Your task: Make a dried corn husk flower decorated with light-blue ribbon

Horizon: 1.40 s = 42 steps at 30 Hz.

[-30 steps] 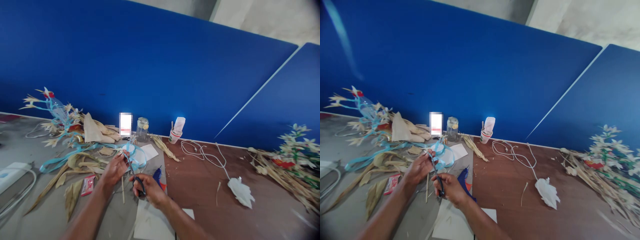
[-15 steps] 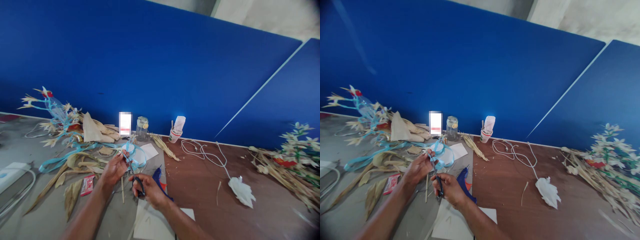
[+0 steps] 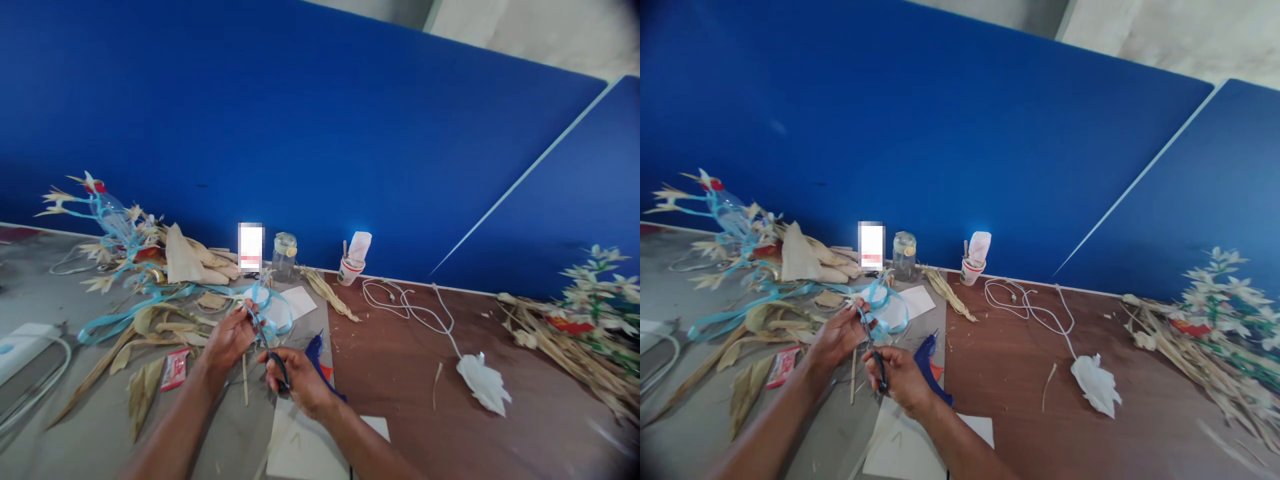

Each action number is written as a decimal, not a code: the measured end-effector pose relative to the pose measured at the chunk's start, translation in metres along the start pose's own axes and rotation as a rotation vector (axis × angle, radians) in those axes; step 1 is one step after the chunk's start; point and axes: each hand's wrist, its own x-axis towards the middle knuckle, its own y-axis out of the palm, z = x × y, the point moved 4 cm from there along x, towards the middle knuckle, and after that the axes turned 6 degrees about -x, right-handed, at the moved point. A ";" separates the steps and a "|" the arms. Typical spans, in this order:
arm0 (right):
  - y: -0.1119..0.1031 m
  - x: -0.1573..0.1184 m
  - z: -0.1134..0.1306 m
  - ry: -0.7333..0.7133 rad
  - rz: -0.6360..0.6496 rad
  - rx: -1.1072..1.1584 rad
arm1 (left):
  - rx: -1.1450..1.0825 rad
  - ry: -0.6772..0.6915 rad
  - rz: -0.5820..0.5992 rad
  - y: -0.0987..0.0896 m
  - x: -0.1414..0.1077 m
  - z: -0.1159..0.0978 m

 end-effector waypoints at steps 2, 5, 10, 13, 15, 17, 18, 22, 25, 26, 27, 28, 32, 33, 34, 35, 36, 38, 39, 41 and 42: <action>0.000 0.000 -0.001 0.015 -0.007 0.005 | -0.006 -0.003 0.004 0.000 0.000 0.000; 0.000 0.000 -0.001 0.027 -0.015 0.024 | -0.012 -0.009 0.015 0.000 0.000 0.000; 0.000 0.000 -0.004 0.021 -0.012 0.043 | -0.001 -0.009 0.035 0.000 0.002 0.001; 0.000 0.000 -0.004 0.019 -0.010 0.056 | 0.002 -0.017 0.034 -0.001 0.003 0.001; 0.001 -0.001 -0.004 0.030 -0.017 0.053 | 0.000 -0.019 0.025 -0.001 0.003 0.001; 0.001 -0.001 -0.004 0.037 -0.025 0.042 | -0.002 -0.015 0.020 -0.002 0.003 0.001; 0.001 -0.001 -0.004 0.038 -0.027 0.037 | -0.002 -0.013 0.021 -0.002 0.004 0.001; 0.002 -0.001 -0.004 0.036 -0.028 0.031 | -0.004 -0.012 0.024 -0.004 0.005 0.002; 0.002 -0.001 -0.005 0.032 -0.031 0.028 | -0.005 -0.012 0.029 -0.005 0.005 0.003; 0.002 -0.001 -0.006 0.028 -0.030 0.028 | -0.005 -0.011 0.032 -0.006 0.005 0.003; 0.002 -0.001 -0.006 0.023 -0.031 0.028 | -0.003 -0.010 0.034 -0.006 0.006 0.003; 0.003 -0.001 -0.007 0.017 -0.034 0.030 | -0.001 -0.011 0.036 -0.006 0.005 0.003; 0.002 -0.002 -0.008 0.010 -0.049 0.042 | 0.011 -0.016 0.049 -0.004 0.005 0.004; 0.002 -0.002 -0.008 0.015 -0.052 0.045 | 0.014 -0.011 0.051 -0.003 0.004 0.004; 0.001 -0.002 -0.008 0.023 -0.052 0.047 | 0.017 -0.004 0.053 -0.002 0.004 0.004; 0.001 -0.002 -0.009 0.032 -0.050 0.048 | 0.022 0.002 0.055 -0.001 0.003 0.004; 0.000 -0.002 -0.009 0.040 -0.047 0.049 | 0.027 0.009 0.056 0.000 0.003 0.005; 0.000 -0.002 -0.010 0.051 -0.039 0.048 | 0.034 0.020 0.055 0.002 0.002 0.005; 0.000 -0.002 -0.010 0.050 -0.043 0.047 | 0.034 0.022 0.052 0.002 0.002 0.006; -0.001 -0.002 -0.009 0.041 -0.057 0.042 | 0.028 0.023 0.045 0.002 0.002 0.006; -0.001 -0.002 -0.009 0.035 -0.064 0.039 | 0.023 0.021 0.039 0.002 0.002 0.007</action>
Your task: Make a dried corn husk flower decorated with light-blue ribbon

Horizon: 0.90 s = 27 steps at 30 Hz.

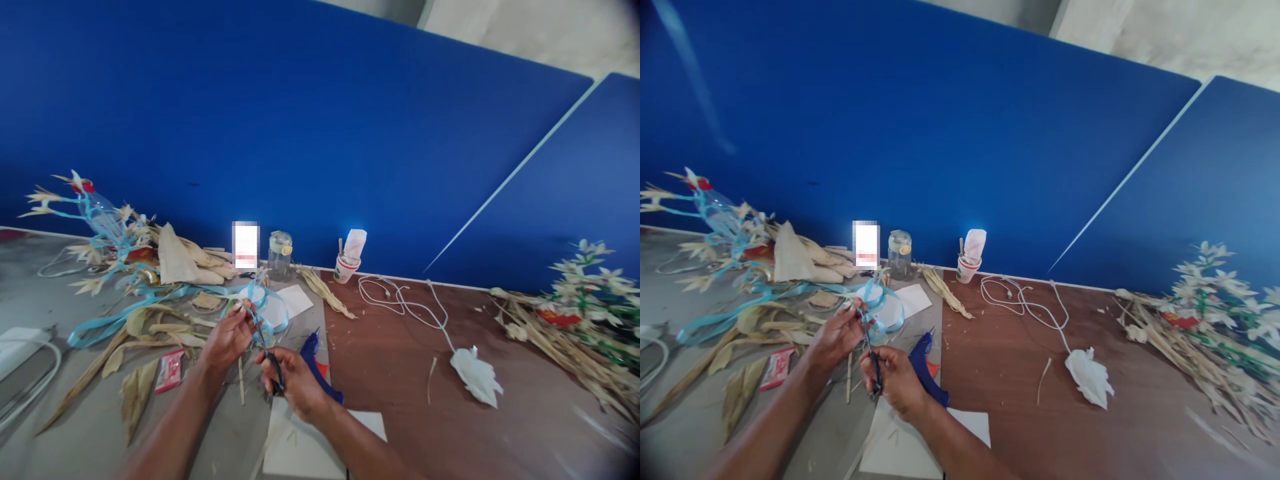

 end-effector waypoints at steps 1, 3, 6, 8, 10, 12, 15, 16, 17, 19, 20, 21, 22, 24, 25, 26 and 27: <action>0.000 0.000 0.001 -0.006 -0.005 -0.001 | -0.006 -0.002 -0.008 -0.001 0.000 0.000; 0.001 -0.001 0.002 -0.023 -0.011 0.004 | -0.021 -0.003 -0.031 -0.002 0.001 0.000; 0.002 -0.001 0.006 -0.053 -0.016 0.005 | -0.041 0.001 -0.071 -0.003 0.000 0.000; 0.003 -0.002 0.007 -0.057 -0.021 -0.003 | -0.054 0.008 -0.082 -0.003 0.000 -0.001; 0.004 -0.002 0.007 -0.053 -0.027 -0.011 | -0.062 0.008 -0.083 -0.003 0.000 -0.001; 0.005 -0.002 0.006 -0.051 -0.030 -0.022 | -0.057 0.001 -0.083 -0.003 0.000 0.000; 0.004 -0.002 0.002 -0.049 -0.035 -0.039 | -0.045 0.003 -0.075 -0.003 0.001 0.001; 0.003 -0.002 0.001 -0.044 -0.035 -0.040 | -0.039 0.001 -0.062 -0.003 0.001 0.000; 0.002 -0.002 -0.001 -0.036 -0.031 -0.039 | -0.035 -0.005 -0.048 -0.003 0.001 0.000; 0.000 -0.002 -0.003 -0.014 -0.029 -0.017 | -0.028 -0.019 -0.026 -0.003 0.000 -0.002; -0.002 -0.002 -0.004 -0.006 -0.035 0.002 | -0.028 -0.019 -0.023 -0.003 0.000 -0.003; -0.004 -0.002 -0.003 -0.003 -0.047 0.024 | -0.030 -0.013 -0.023 -0.002 0.000 -0.004; -0.005 -0.002 -0.002 -0.003 -0.055 0.046 | -0.032 -0.001 -0.022 -0.002 -0.001 -0.006; -0.007 -0.004 0.000 -0.005 -0.033 0.059 | -0.024 0.018 -0.011 0.001 -0.002 -0.007; -0.007 -0.004 0.002 -0.005 -0.010 0.050 | -0.015 0.021 -0.001 0.002 -0.002 -0.007; -0.007 -0.006 0.003 -0.003 0.013 0.034 | -0.006 0.021 0.009 0.003 -0.002 -0.007; -0.006 -0.007 0.005 -0.001 0.030 0.019 | 0.003 0.018 0.016 0.004 -0.002 -0.007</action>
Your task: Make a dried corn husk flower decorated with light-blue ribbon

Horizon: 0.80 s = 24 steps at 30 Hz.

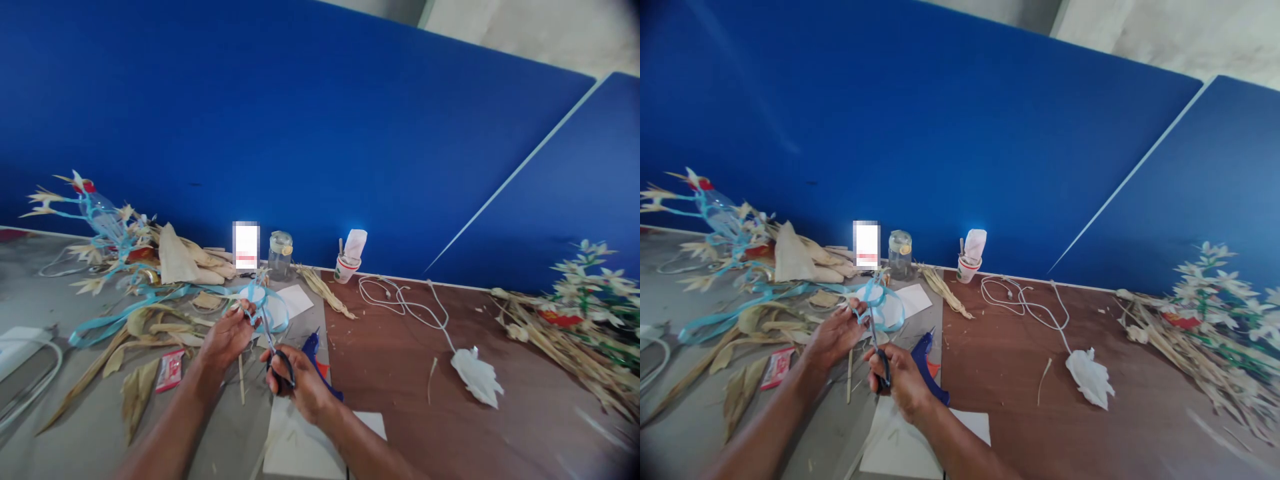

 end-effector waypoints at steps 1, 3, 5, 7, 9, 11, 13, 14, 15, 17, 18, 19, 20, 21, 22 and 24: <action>0.000 -0.001 0.001 0.005 0.006 -0.011 | 0.006 -0.003 0.006 0.000 0.000 0.000; 0.000 -0.004 0.002 0.022 0.003 -0.018 | 0.008 0.002 0.020 0.000 0.001 0.000; 0.000 -0.006 0.003 0.037 0.012 -0.017 | 0.008 0.010 0.038 -0.001 0.002 -0.001; 0.001 -0.007 0.005 0.038 0.036 -0.011 | 0.015 0.023 0.051 -0.003 0.002 -0.003; 0.000 -0.007 0.006 0.028 0.062 -0.002 | 0.030 0.021 0.057 -0.004 0.003 -0.003; 0.000 -0.006 0.006 0.021 0.078 0.007 | 0.050 0.000 0.062 -0.003 0.002 -0.002; 0.000 -0.005 0.006 0.018 0.087 0.010 | 0.071 -0.027 0.042 -0.003 0.001 0.001; -0.001 -0.004 0.005 0.017 0.088 0.010 | 0.077 -0.031 0.021 -0.003 0.000 0.002; -0.001 -0.004 0.004 0.016 0.088 0.009 | 0.083 -0.033 -0.003 -0.003 -0.001 0.003; -0.001 -0.003 0.003 0.005 0.091 0.006 | 0.097 -0.045 -0.029 -0.002 -0.002 0.004; -0.001 -0.003 0.002 -0.002 0.093 0.005 | 0.105 -0.061 -0.023 -0.001 -0.003 0.005; -0.001 -0.003 0.002 -0.009 0.094 0.003 | 0.113 -0.079 -0.007 0.001 -0.003 0.005; -0.001 -0.003 0.001 -0.015 0.093 0.002 | 0.121 -0.093 0.011 0.003 -0.004 0.006; -0.002 -0.003 0.000 -0.018 0.088 -0.001 | 0.126 -0.096 0.027 0.004 -0.004 0.006; -0.003 -0.003 0.000 -0.019 0.078 -0.005 | 0.132 -0.091 0.036 0.006 -0.004 0.006; -0.004 -0.002 -0.001 -0.020 0.056 -0.016 | 0.154 -0.067 0.036 0.008 -0.004 0.006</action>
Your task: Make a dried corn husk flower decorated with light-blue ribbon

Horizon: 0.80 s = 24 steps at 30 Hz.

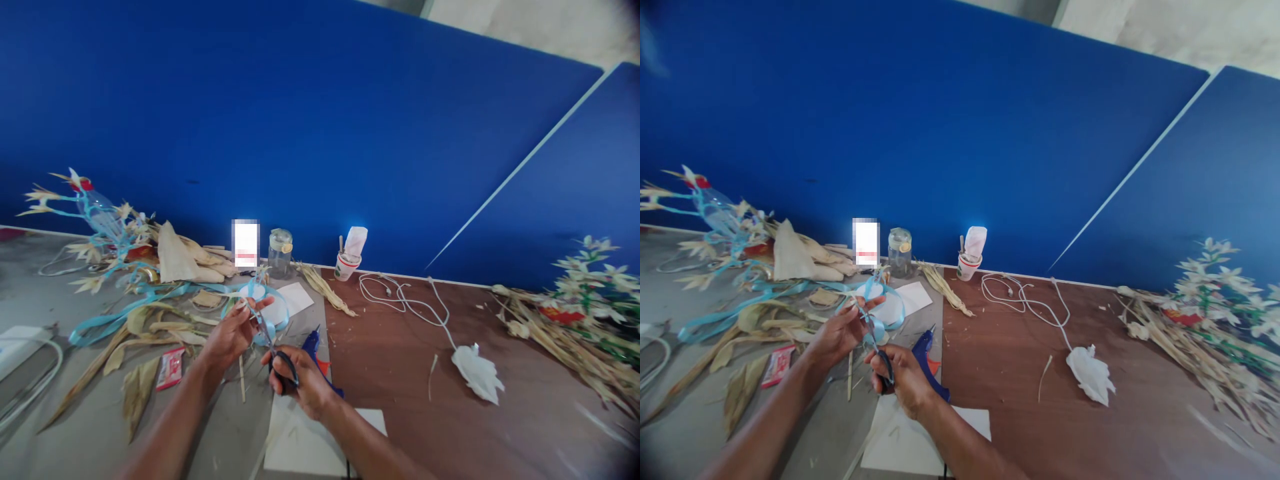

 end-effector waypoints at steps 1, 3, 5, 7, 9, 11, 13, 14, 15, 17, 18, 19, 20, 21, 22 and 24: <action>0.000 0.000 0.000 -0.002 -0.007 -0.007 | 0.018 0.007 -0.006 0.001 0.000 0.000; -0.001 0.000 0.000 -0.010 -0.017 -0.021 | 0.055 0.012 -0.017 0.002 0.000 0.001; -0.001 0.001 0.000 -0.016 -0.023 -0.025 | 0.073 0.004 -0.019 0.003 -0.001 0.002; -0.001 0.001 0.000 -0.016 -0.021 -0.007 | 0.060 -0.033 0.001 0.004 -0.003 0.003; 0.000 0.002 -0.002 -0.014 -0.014 0.024 | 0.038 -0.096 0.033 0.005 -0.005 0.004; 0.000 0.003 -0.003 -0.016 -0.014 0.049 | 0.017 -0.145 0.060 0.004 -0.007 0.006; 0.000 0.003 -0.005 -0.023 -0.019 0.058 | 0.001 -0.145 0.063 0.003 -0.008 0.007; 0.000 0.004 -0.005 -0.030 -0.022 0.056 | -0.001 -0.129 0.059 0.003 -0.008 0.007; -0.001 0.004 -0.006 -0.038 -0.025 0.050 | 0.002 -0.108 0.054 0.002 -0.007 0.007; -0.001 0.004 -0.006 -0.052 -0.032 0.035 | 0.029 -0.068 0.045 0.003 -0.007 0.007; -0.001 0.004 -0.006 -0.058 -0.035 0.028 | 0.049 -0.051 0.042 0.004 -0.007 0.007; -0.001 0.004 -0.006 -0.064 -0.039 0.023 | 0.070 -0.034 0.038 0.005 -0.007 0.008; -0.001 0.004 -0.006 -0.071 -0.043 0.020 | 0.093 -0.017 0.031 0.006 -0.008 0.008; -0.001 0.004 -0.005 -0.079 -0.048 0.018 | 0.119 0.004 0.017 0.006 -0.008 0.008; -0.001 0.004 -0.005 -0.088 -0.053 0.016 | 0.151 0.025 -0.001 0.006 -0.008 0.008; 0.000 0.004 -0.004 -0.099 -0.054 0.009 | 0.228 0.059 -0.036 0.002 -0.009 0.007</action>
